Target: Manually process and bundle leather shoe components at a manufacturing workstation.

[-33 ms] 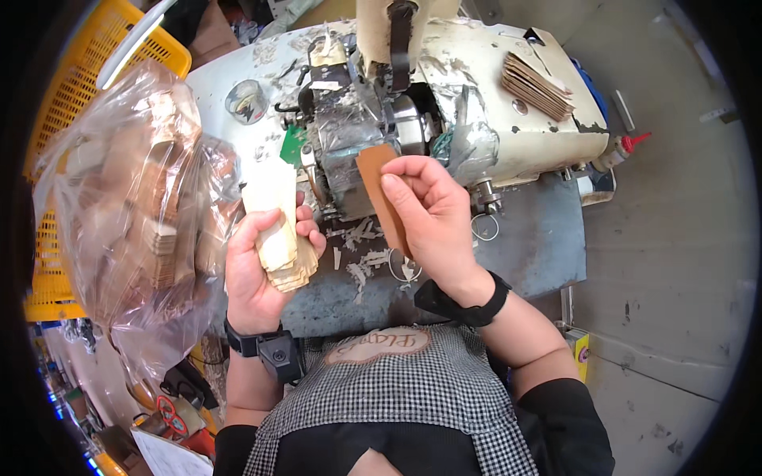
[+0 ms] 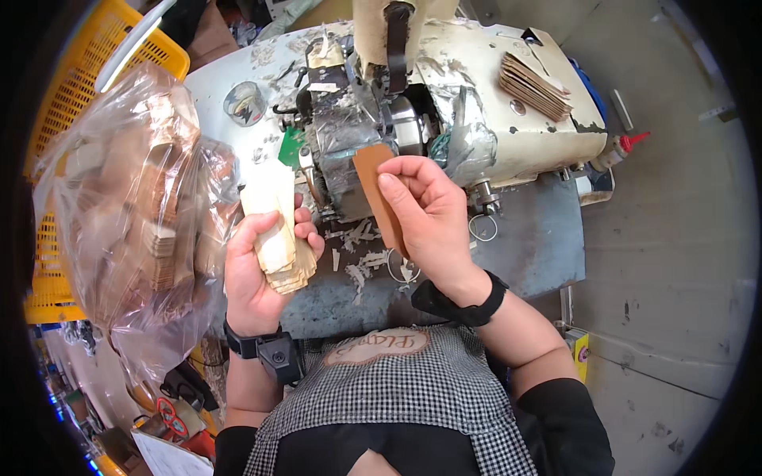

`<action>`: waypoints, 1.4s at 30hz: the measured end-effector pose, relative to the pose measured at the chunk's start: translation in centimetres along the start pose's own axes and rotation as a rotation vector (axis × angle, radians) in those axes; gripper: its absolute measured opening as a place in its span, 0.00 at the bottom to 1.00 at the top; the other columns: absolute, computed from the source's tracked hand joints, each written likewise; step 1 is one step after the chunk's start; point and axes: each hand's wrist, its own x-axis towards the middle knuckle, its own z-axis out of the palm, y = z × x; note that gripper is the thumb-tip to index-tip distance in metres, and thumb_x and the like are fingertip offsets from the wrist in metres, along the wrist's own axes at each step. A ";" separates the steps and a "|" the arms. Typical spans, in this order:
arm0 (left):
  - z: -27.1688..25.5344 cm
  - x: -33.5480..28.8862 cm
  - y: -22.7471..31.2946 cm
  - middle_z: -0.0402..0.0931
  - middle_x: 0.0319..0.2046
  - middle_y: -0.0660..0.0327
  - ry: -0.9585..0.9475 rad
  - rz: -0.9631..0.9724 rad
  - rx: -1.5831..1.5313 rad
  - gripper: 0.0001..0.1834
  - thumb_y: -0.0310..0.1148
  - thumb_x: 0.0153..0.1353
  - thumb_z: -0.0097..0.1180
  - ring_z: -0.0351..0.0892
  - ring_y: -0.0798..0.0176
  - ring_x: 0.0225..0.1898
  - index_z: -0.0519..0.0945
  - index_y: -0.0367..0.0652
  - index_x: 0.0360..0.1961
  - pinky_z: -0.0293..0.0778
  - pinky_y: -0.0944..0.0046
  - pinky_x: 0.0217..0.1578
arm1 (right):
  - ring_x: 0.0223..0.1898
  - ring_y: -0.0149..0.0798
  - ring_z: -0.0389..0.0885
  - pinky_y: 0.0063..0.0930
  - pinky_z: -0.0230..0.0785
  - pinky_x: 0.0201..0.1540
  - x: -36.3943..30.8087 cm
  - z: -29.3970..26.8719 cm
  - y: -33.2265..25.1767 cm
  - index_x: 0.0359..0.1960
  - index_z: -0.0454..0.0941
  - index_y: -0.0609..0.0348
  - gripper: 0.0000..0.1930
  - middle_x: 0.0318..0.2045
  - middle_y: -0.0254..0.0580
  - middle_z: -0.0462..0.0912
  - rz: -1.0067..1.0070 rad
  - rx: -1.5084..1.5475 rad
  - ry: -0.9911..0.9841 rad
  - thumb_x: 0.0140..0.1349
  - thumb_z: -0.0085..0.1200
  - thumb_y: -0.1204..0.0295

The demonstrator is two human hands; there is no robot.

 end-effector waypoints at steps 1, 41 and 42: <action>0.0 0.0 0.0 0.70 0.37 0.55 -0.001 0.006 0.006 0.19 0.28 0.61 0.51 0.73 0.63 0.37 0.69 0.29 0.52 0.75 0.58 0.43 | 0.35 0.18 0.77 0.13 0.69 0.38 0.2 0.1 -0.1 0.46 0.76 0.63 0.07 0.36 0.31 0.83 0.017 0.011 0.006 0.69 0.53 0.75; 0.9 -1.4 -3.2 0.79 0.40 0.54 -0.191 -0.132 0.392 0.18 0.36 0.70 0.50 0.82 0.62 0.37 0.72 0.30 0.51 0.82 0.58 0.41 | 0.49 0.35 0.78 0.27 0.66 0.56 4.9 -10.7 -10.0 0.49 0.78 0.67 0.16 0.44 0.42 0.83 -0.707 -0.777 0.111 0.58 0.55 0.77; 1.0 -1.4 -3.3 0.79 0.40 0.54 -0.216 -0.137 0.393 0.18 0.36 0.70 0.50 0.82 0.62 0.37 0.72 0.30 0.51 0.82 0.58 0.41 | 0.52 0.37 0.77 0.29 0.65 0.59 6.0 -12.2 -11.1 0.53 0.76 0.65 0.21 0.48 0.44 0.82 -0.679 -0.919 0.108 0.57 0.57 0.75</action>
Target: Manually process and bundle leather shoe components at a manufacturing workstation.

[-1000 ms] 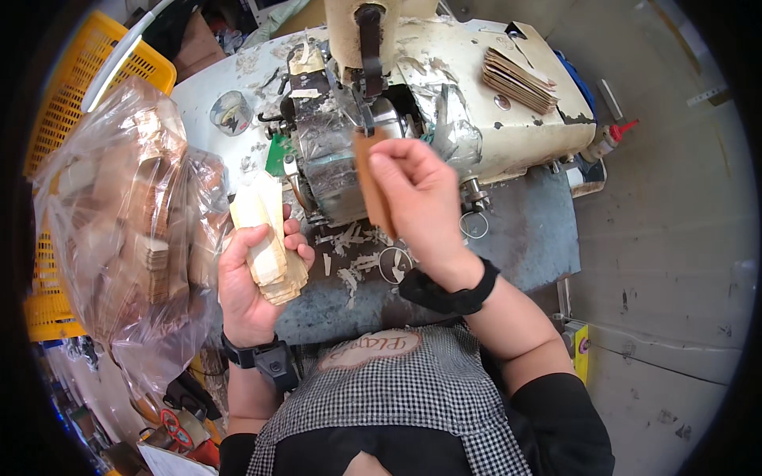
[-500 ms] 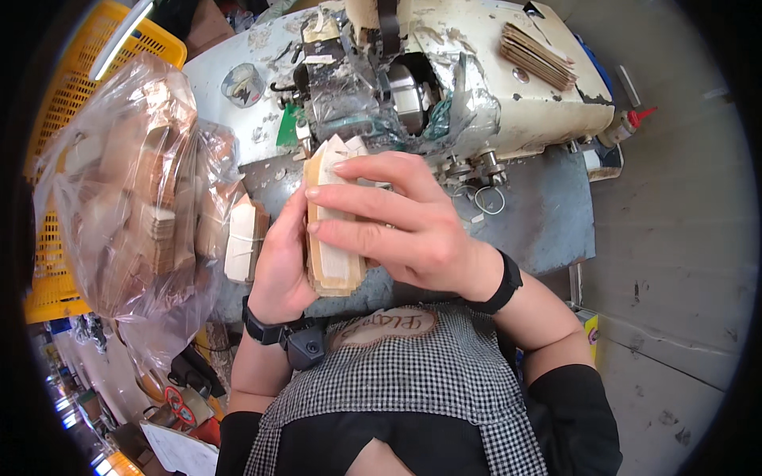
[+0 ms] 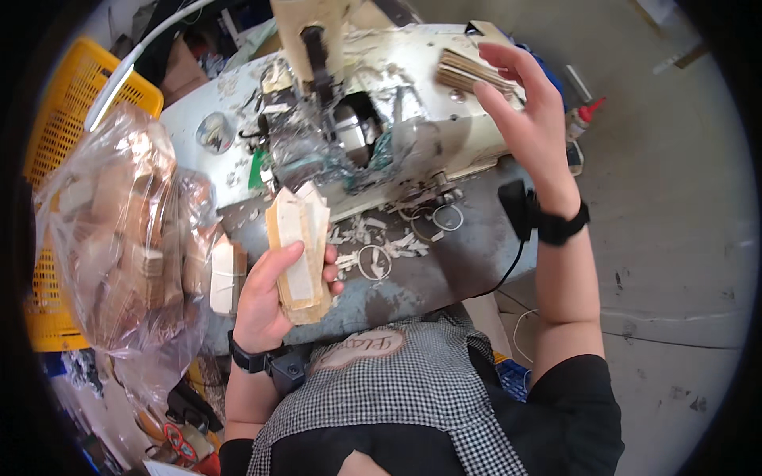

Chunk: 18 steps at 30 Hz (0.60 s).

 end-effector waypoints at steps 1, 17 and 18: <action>0.1 0.1 -0.1 0.79 0.40 0.53 -0.004 -0.012 0.014 0.17 0.35 0.70 0.50 0.81 0.61 0.37 0.72 0.30 0.51 0.82 0.57 0.41 | 0.55 0.39 0.76 0.30 0.64 0.61 0.9 -0.7 1.5 0.56 0.73 0.64 0.25 0.51 0.46 0.80 -0.010 -0.050 -0.055 0.55 0.59 0.74; 1.4 -0.2 -1.0 0.78 0.42 0.51 0.023 -0.025 0.095 0.19 0.32 0.67 0.52 0.82 0.61 0.39 0.70 0.31 0.54 0.83 0.56 0.41 | 0.54 0.53 0.68 0.37 0.63 0.62 1.1 -1.3 7.6 0.62 0.66 0.59 0.36 0.50 0.52 0.72 -0.098 -0.417 -0.486 0.44 0.52 0.79; 1.5 0.0 -1.1 0.78 0.42 0.51 0.020 -0.035 0.111 0.19 0.32 0.67 0.52 0.81 0.61 0.39 0.70 0.31 0.54 0.83 0.56 0.42 | 0.54 0.53 0.68 0.37 0.63 0.62 0.8 -1.1 7.1 0.62 0.66 0.59 0.36 0.50 0.52 0.72 -0.094 -0.414 -0.486 0.44 0.52 0.79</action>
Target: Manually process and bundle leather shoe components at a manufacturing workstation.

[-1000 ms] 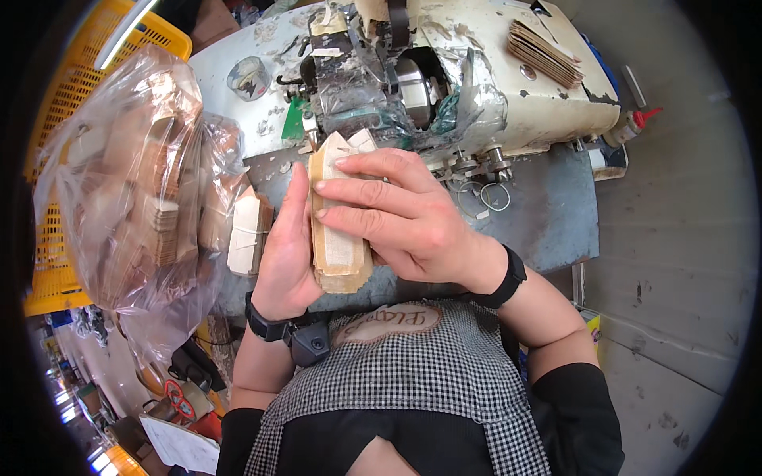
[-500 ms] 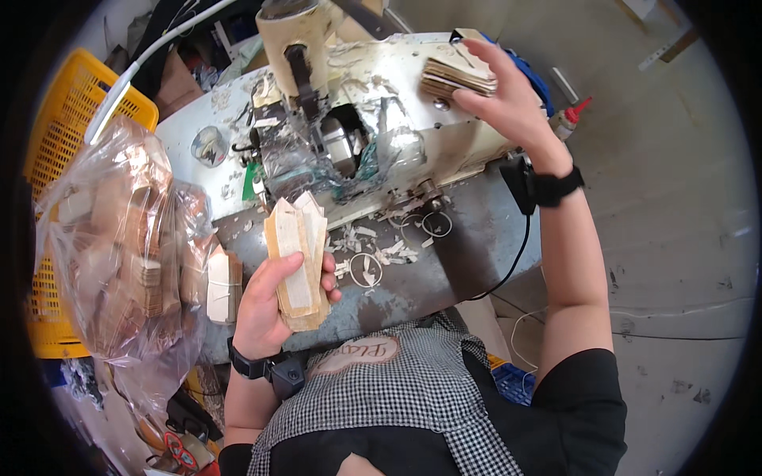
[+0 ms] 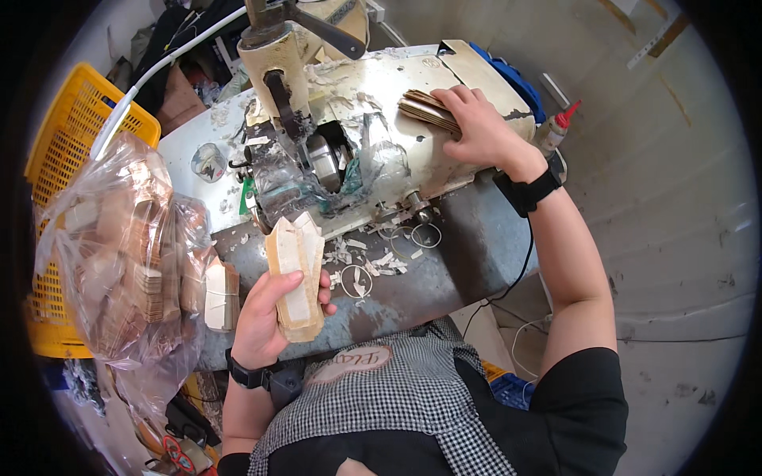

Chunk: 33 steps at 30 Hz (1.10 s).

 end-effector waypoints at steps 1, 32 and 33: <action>0.3 0.2 -0.1 0.78 0.42 0.51 0.000 -0.007 0.004 0.19 0.32 0.67 0.52 0.81 0.61 0.39 0.70 0.31 0.54 0.83 0.56 0.42 | 0.53 0.53 0.69 0.39 0.64 0.60 -0.3 0.1 -0.5 0.61 0.66 0.59 0.35 0.50 0.51 0.73 0.008 -0.070 0.014 0.44 0.52 0.79; -2.8 -2.9 -1.1 0.76 0.53 0.58 -0.274 -0.200 0.536 0.38 0.31 0.47 0.73 0.75 0.63 0.55 0.71 0.37 0.60 0.69 0.61 0.59 | 0.51 0.54 0.75 0.43 0.67 0.56 -10.1 5.2 -16.2 0.54 0.71 0.63 0.29 0.48 0.51 0.76 -0.392 0.465 0.108 0.47 0.61 0.72; -2.7 -3.1 -0.5 0.75 0.54 0.56 -0.300 -0.180 0.707 0.39 0.32 0.45 0.73 0.74 0.62 0.55 0.70 0.36 0.60 0.69 0.61 0.59 | 0.49 0.54 0.76 0.42 0.69 0.53 -10.7 6.1 -14.4 0.51 0.73 0.62 0.25 0.46 0.51 0.76 -0.205 0.459 0.069 0.49 0.60 0.73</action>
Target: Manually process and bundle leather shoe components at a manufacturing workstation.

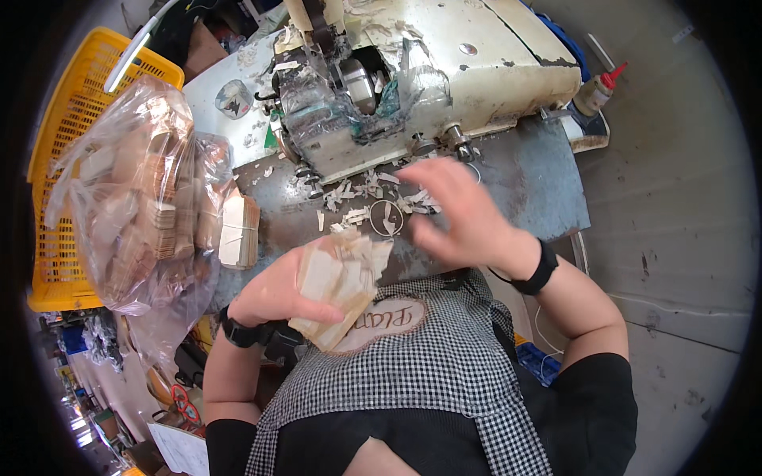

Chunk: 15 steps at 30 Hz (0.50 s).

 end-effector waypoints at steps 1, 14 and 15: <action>0.0 -0.2 0.3 0.74 0.54 0.55 -0.009 -0.003 0.175 0.41 0.34 0.43 0.73 0.74 0.61 0.56 0.70 0.35 0.59 0.68 0.61 0.59 | 0.47 0.54 0.76 0.40 0.70 0.51 -1.4 0.2 2.1 0.49 0.74 0.61 0.21 0.44 0.51 0.76 0.192 -0.012 0.006 0.50 0.60 0.73; 1.1 -0.1 -2.7 0.78 0.45 0.53 -0.029 -0.165 0.424 0.41 0.42 0.42 0.71 0.79 0.55 0.45 0.70 0.34 0.56 0.74 0.59 0.49 | 0.33 0.40 0.79 0.26 0.69 0.36 -4.3 0.9 5.8 0.36 0.70 0.62 0.03 0.31 0.42 0.79 0.537 0.191 0.208 0.65 0.52 0.78; 0.9 -0.3 -3.2 0.79 0.43 0.53 0.090 -0.075 0.304 0.41 0.41 0.41 0.71 0.80 0.57 0.44 0.70 0.32 0.56 0.74 0.60 0.49 | 0.31 0.33 0.80 0.22 0.69 0.35 -3.9 0.4 5.0 0.36 0.70 0.62 0.03 0.30 0.39 0.79 0.653 0.487 0.203 0.66 0.51 0.77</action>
